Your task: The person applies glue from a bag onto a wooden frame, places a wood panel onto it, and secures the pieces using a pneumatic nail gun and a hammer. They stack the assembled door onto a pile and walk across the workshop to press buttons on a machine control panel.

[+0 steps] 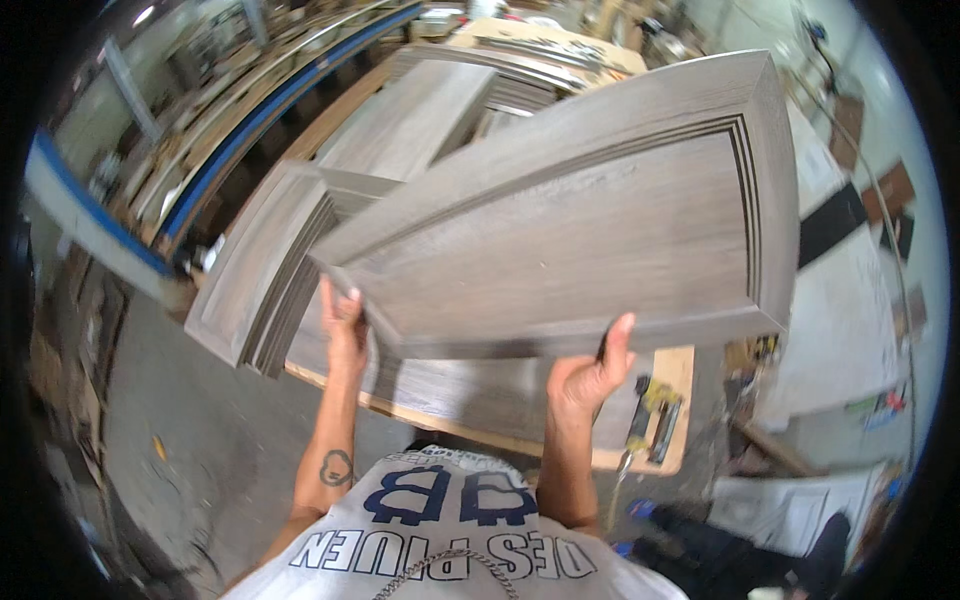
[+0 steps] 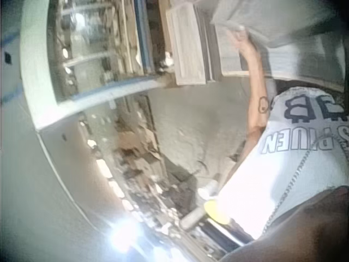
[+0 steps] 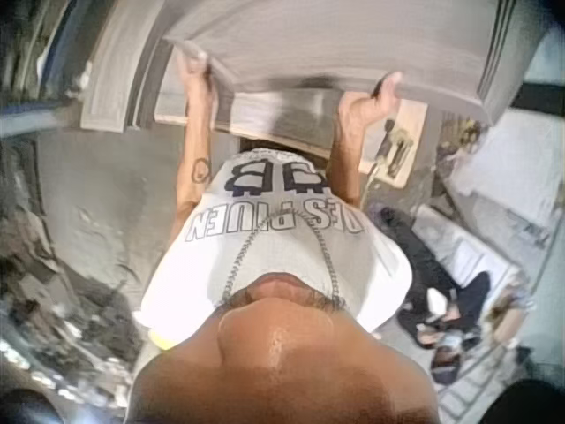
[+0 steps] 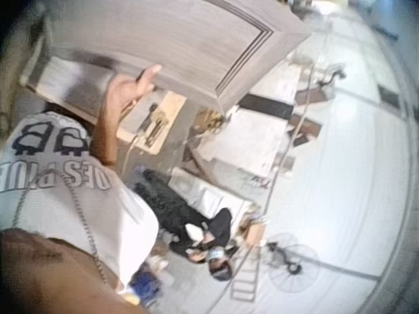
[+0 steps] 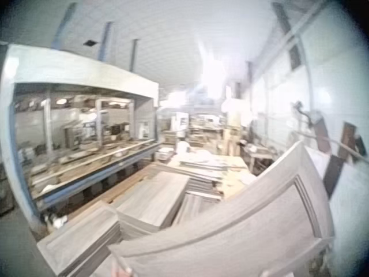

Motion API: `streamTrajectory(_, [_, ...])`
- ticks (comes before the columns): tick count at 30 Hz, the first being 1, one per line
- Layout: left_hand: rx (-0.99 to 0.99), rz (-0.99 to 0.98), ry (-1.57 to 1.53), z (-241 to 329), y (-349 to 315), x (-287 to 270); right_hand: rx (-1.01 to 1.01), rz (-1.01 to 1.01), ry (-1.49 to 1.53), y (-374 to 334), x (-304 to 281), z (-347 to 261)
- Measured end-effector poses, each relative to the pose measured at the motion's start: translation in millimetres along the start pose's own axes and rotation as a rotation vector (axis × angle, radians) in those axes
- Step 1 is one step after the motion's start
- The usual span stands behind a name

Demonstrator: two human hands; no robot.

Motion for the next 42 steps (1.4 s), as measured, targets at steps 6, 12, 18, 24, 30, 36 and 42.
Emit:
streamTrajectory(6, [0.620,0.214,0.669,162,-13,87,0.076,-0.567,-0.723,-44,-92,42])
streamTrajectory(12, [1.044,-0.214,1.102,224,-99,186,1.188,-0.366,0.473,-109,-91,83])
streamTrajectory(18, [1.137,-0.659,1.575,184,-124,239,1.161,-1.339,-0.536,-55,-189,39])
streamTrajectory(24, [1.087,-0.717,1.756,198,-123,235,-0.051,-0.530,-1.959,10,-273,24])
streamTrajectory(30, [0.954,-0.796,1.660,200,-134,243,0.081,-0.504,-2.061,58,-307,59])
streamTrajectory(36, [0.953,-0.829,1.670,203,-130,242,0.385,-0.309,-1.249,51,-236,18])
streamTrajectory(42, [0.829,-0.859,1.515,199,-121,240,-0.128,-0.574,-0.876,76,-65,-107])
Point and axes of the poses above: each hand's wrist, its own y-axis towards the middle knuckle, its own x-axis out of the palm, z = x × y, the point moved 1 cm from there along y, towards the middle knuckle, and after that the axes turned 14 degrees about -x, right-handed, at the moved point
